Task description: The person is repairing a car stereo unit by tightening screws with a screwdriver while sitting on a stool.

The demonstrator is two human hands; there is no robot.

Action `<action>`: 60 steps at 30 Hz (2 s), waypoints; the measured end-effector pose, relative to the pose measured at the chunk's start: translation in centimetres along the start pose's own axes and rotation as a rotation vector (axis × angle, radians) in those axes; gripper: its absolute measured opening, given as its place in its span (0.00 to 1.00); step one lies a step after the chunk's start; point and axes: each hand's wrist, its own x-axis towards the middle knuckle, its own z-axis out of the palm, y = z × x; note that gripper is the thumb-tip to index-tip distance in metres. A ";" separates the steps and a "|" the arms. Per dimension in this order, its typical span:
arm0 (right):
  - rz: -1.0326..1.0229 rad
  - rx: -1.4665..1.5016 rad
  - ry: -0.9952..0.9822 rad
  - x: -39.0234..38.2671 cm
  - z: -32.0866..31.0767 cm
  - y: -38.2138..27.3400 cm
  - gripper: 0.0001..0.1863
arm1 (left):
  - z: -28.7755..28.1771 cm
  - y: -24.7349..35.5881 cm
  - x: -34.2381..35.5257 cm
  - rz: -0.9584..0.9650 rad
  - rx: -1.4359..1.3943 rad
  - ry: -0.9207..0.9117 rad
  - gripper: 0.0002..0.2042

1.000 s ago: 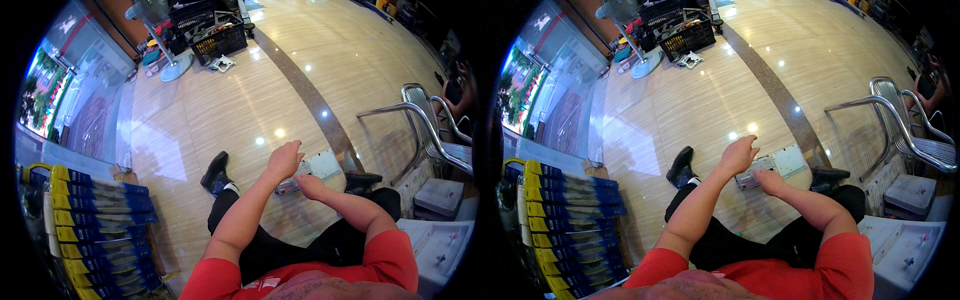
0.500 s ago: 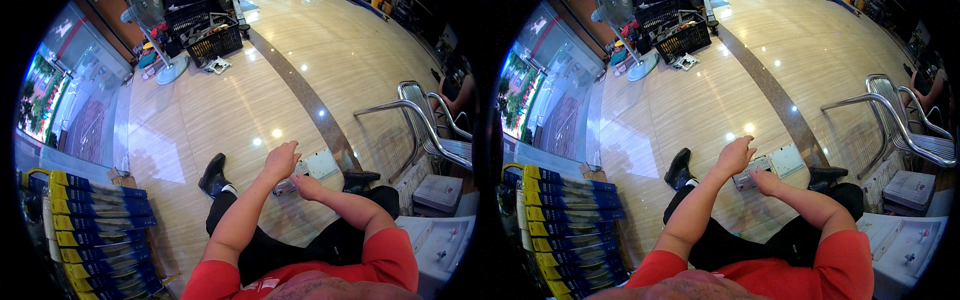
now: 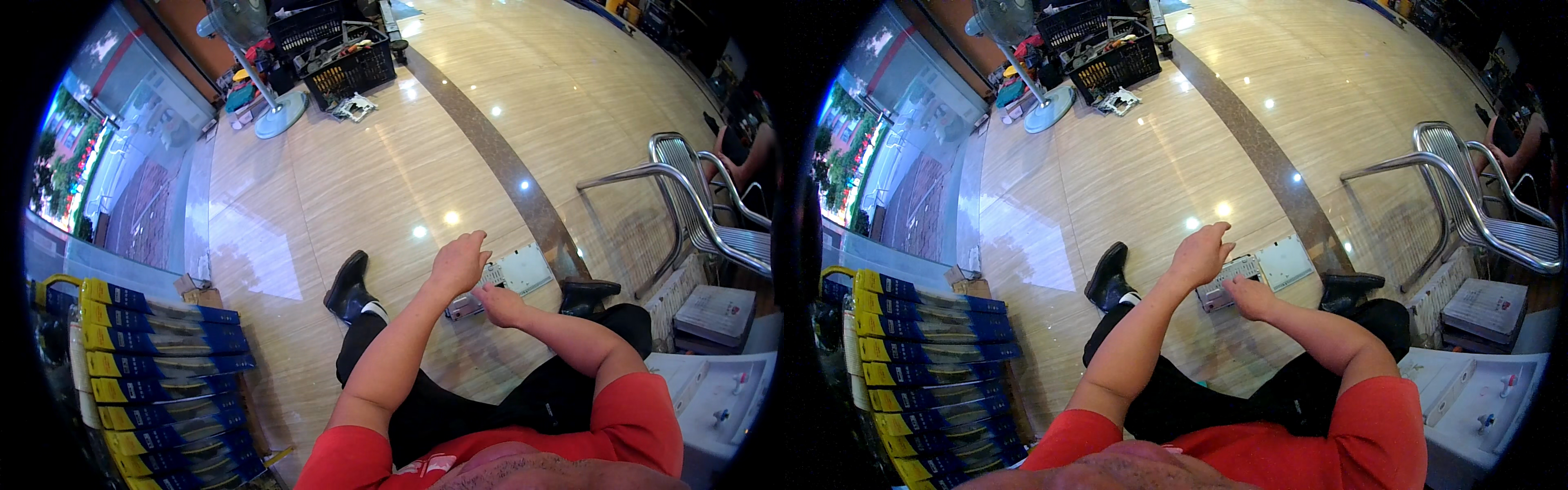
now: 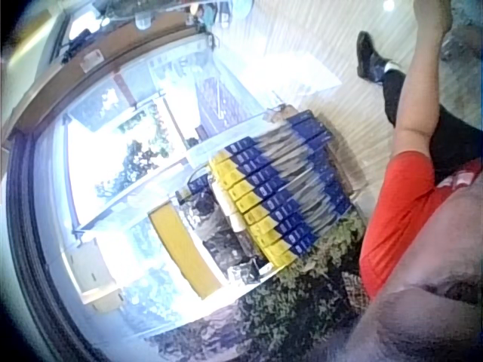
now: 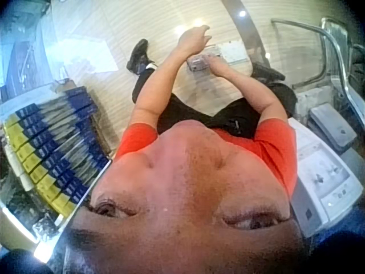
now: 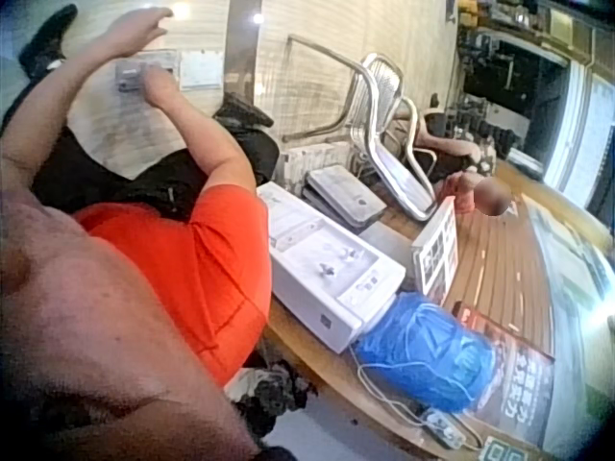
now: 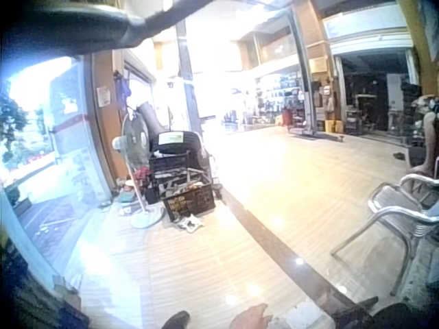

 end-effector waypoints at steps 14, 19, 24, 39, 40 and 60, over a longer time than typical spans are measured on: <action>-0.022 -0.052 0.000 0.0 0.2 0.2 0.16 | -0.1 0.1 0.0 -0.017 -0.007 -0.019 0.18; -0.014 -0.069 0.013 0.1 0.6 0.7 0.16 | 0.0 0.2 0.0 -0.004 -0.009 -0.015 0.18; 0.055 -0.057 -0.028 0.0 -0.6 -0.4 0.11 | -0.1 0.1 -0.1 -0.020 -0.001 -0.023 0.18; 0.026 -0.006 -0.007 0.3 0.4 0.6 0.24 | 0.0 0.1 0.0 -0.003 -0.001 -0.010 0.17; 0.041 -0.011 -0.022 0.4 0.4 0.7 0.25 | 0.1 0.1 0.0 -0.003 -0.003 -0.009 0.17; 0.007 -0.029 -0.026 0.0 0.2 0.2 0.28 | -0.3 0.4 -0.1 -0.028 -0.014 -0.032 0.18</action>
